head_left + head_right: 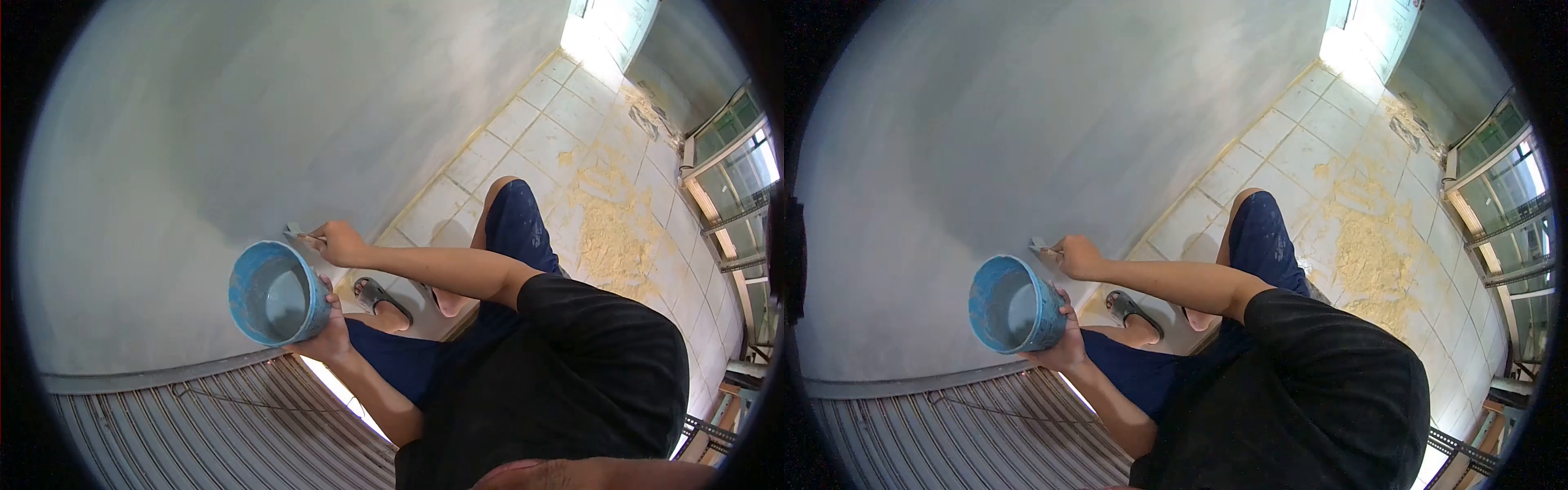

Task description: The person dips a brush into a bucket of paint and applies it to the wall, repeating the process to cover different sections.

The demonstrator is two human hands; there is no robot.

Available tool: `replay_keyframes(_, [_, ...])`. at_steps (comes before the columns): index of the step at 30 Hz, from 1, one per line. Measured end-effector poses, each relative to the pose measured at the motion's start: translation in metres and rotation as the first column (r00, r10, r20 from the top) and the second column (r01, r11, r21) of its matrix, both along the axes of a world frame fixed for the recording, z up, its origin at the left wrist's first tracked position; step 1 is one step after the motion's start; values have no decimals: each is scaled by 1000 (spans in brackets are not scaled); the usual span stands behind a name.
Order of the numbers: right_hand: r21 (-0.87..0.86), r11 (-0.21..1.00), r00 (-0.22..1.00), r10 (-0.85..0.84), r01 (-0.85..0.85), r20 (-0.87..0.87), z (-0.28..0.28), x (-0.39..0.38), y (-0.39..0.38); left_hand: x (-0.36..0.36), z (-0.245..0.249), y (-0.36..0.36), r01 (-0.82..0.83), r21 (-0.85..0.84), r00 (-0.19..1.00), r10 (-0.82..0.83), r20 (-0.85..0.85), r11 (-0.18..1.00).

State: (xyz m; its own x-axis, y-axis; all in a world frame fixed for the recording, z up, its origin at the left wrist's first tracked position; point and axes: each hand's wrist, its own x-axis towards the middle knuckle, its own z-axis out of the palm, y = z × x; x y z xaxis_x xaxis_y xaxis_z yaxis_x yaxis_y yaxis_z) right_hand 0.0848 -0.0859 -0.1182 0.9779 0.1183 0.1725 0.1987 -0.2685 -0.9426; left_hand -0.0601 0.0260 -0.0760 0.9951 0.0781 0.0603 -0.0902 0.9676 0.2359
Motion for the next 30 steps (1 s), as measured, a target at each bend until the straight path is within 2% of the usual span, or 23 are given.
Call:
replay_keyframes(1, [5,1000,1000,10,-10,0,-7,3,0,0,0,-1,8,-8,1000,-8,11,1000])
replay_keyframes(3, [-98,995,998,-21,26,58,-20,24,-17,-1,2,1,5,-13,1000,-4,25,1000])
replay_keyframes(5, [-15,997,985,-80,78,-151,-21,51,-56,-3,1,1,-8,20,997,6,82,1000])
replay_keyframes(7, [-182,978,986,-122,100,-111,-17,77,-114,-5,6,5,-15,-3,999,15,52,1000])
replay_keyframes(9, [-104,983,976,-166,153,-139,-10,90,-163,-8,9,3,-19,-28,1000,19,22,999])
replay_keyframes(11, [-26,974,968,-226,224,-107,-31,117,-203,-10,11,3,-39,-30,996,41,74,999])
replay_keyframes(13, [-69,948,921,-317,309,-229,4,109,-230,-10,10,5,-44,-15,996,45,73,999])
replay_keyframes(15, [-117,892,855,-452,436,-256,15,108,-250,-10,9,8,-46,4,996,46,77,999])
replay_keyframes(16, [-118,894,857,-448,433,-254,4,116,-259,-9,8,8,-42,4,995,42,87,999])
replay_keyframes(18, [-54,686,669,-722,726,-174,-6,123,-263,-8,6,10,-40,1,994,40,99,999])
replay_keyframes(19, [-55,687,671,-721,724,-174,-7,122,-257,-8,5,11,-39,11,994,38,105,999])
replay_keyframes(21, [-6,599,596,-798,801,-89,-8,113,-227,-8,3,12,-38,21,993,36,110,999])
replay_keyframes(22, [-58,626,616,-777,778,-127,2,105,-205,-7,3,11,-55,56,993,48,106,997])
replay_keyframes(24, [28,730,728,-683,683,60,-26,101,-152,-7,5,10,-71,94,993,61,103,993])
replay_keyframes(25, [35,767,768,-640,641,-26,0,76,-114,-7,7,10,-75,76,996,71,52,994])
replay_keyframes(26, [59,814,816,-578,578,-26,5,57,-82,-8,8,9,-80,60,997,80,1,995])
replay_keyframes(27, [130,834,836,-546,536,55,-3,43,-50,-8,7,9,-78,68,997,78,0,995])
replay_keyframes(29, [33,967,966,-251,254,-66,-9,17,-11,-5,3,7,-113,79,993,110,39,990])
replay_keyframes(30, [67,983,986,-168,169,-20,-21,6,10,-5,3,5,-111,87,993,108,38,990])
